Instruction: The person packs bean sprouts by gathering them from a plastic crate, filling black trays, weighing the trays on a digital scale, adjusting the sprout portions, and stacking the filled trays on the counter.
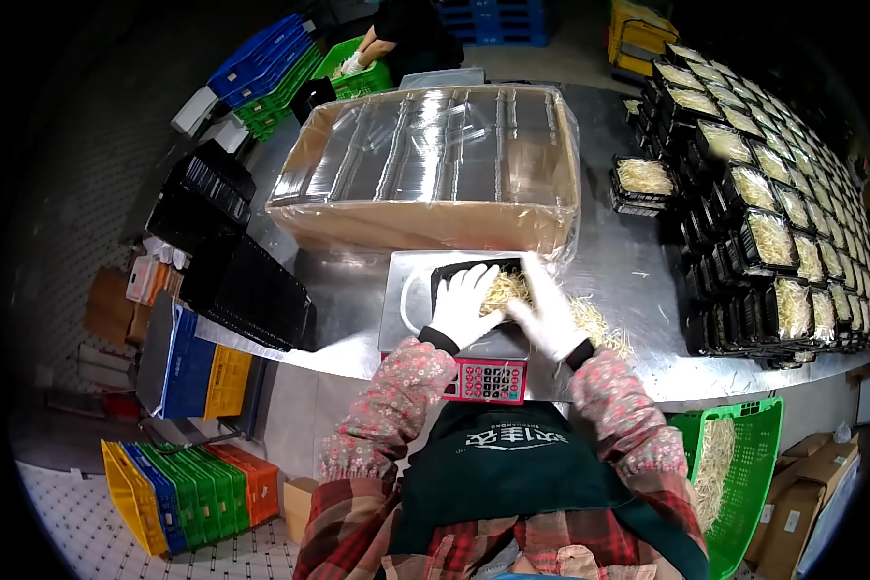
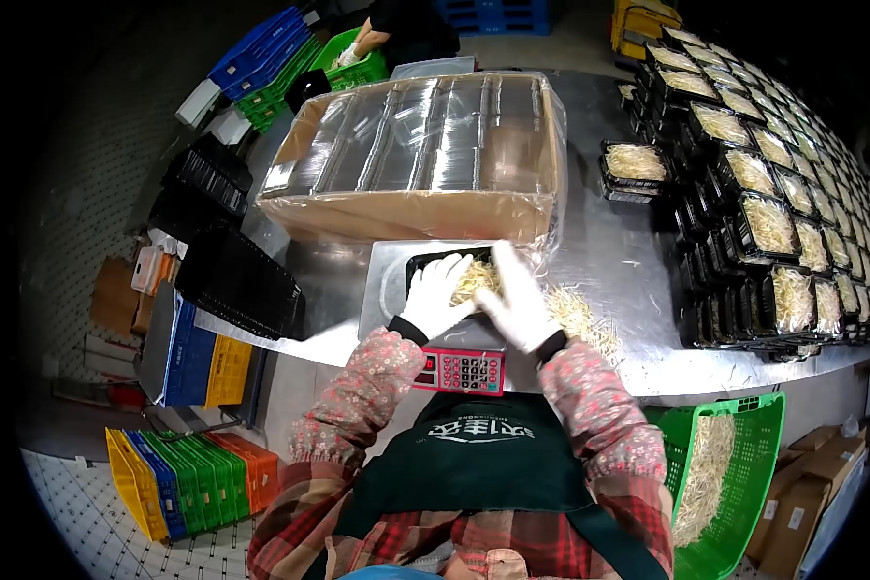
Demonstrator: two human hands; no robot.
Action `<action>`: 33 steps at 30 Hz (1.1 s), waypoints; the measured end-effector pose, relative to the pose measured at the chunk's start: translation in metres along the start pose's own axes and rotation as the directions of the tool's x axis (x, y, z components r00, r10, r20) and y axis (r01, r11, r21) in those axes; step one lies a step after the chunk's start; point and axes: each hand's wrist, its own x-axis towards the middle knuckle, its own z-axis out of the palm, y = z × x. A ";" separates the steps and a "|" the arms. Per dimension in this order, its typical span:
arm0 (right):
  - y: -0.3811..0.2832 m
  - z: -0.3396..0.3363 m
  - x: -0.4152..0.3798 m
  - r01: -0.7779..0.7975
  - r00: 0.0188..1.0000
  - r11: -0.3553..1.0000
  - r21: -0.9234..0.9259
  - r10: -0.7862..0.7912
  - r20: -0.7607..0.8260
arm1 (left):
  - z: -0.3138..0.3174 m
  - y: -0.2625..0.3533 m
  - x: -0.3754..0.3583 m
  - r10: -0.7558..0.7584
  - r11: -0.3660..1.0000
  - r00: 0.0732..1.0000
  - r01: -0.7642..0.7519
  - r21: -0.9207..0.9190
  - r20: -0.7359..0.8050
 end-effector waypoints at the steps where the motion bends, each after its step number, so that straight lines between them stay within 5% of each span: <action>1: -0.013 0.015 0.000 0.053 0.998 0.997 -0.063 -0.052 0.025 | -0.001 0.001 0.002 -0.014 0.999 0.999 0.013 0.030 0.038; 3: -0.032 0.031 0.004 0.003 0.982 0.919 -0.393 0.072 0.176 | 0.013 -0.006 0.004 -0.038 0.997 0.998 0.035 0.063 0.045; 8: -0.022 0.020 0.010 0.016 0.923 0.943 -0.334 0.114 0.367 | 0.011 -0.005 0.006 -0.040 0.999 0.996 0.041 -0.005 0.084; 11: -0.037 -0.037 0.058 -0.111 0.952 0.990 -0.082 0.130 0.277 | -0.026 0.006 0.005 -0.076 0.978 0.975 0.114 -0.174 0.208; 12: -0.007 -0.028 0.073 -0.017 0.997 0.995 -0.100 0.025 0.080 | -0.027 0.002 0.003 -0.048 0.982 0.983 0.079 -0.169 0.180; 14: 0.025 -0.038 0.123 -0.078 0.996 0.994 -0.071 0.074 -0.053 | -0.043 0.006 0.002 -0.062 0.987 0.984 0.085 -0.134 0.168; 16: 0.084 -0.027 0.170 -0.048 0.986 0.977 -0.208 0.013 -0.168 | -0.041 0.000 -0.003 -0.109 0.925 0.994 0.108 -0.364 0.017; 19: 0.135 -0.004 0.207 -0.238 0.950 0.874 -0.423 0.300 0.085 | -0.043 0.002 -0.014 -0.246 0.747 0.961 0.108 -0.657 -0.123; 21: 0.144 -0.003 0.221 -0.418 0.776 0.861 -0.291 0.505 0.378 | -0.055 -0.002 -0.023 -0.200 0.895 0.936 0.055 -0.442 -0.288; 22: 0.144 -0.005 0.222 -0.523 0.744 0.839 -0.151 0.536 0.400 | -0.048 -0.013 -0.027 -0.223 0.875 0.920 0.045 -0.481 -0.321; 27: 0.145 -0.012 0.210 -0.462 0.849 0.885 -0.048 0.458 0.264 | -0.054 -0.037 -0.054 -0.496 0.560 0.822 0.057 -0.826 -0.279; 29: 0.175 -0.005 0.209 -0.338 0.925 0.941 0.035 0.325 0.199 | -0.056 -0.051 -0.062 -0.548 0.523 0.784 0.049 -0.851 -0.292; 33: 0.170 -0.017 0.202 -0.101 0.994 0.995 0.026 0.102 -0.033 | -0.073 -0.052 -0.070 -0.651 0.227 0.735 -0.054 -0.972 -0.193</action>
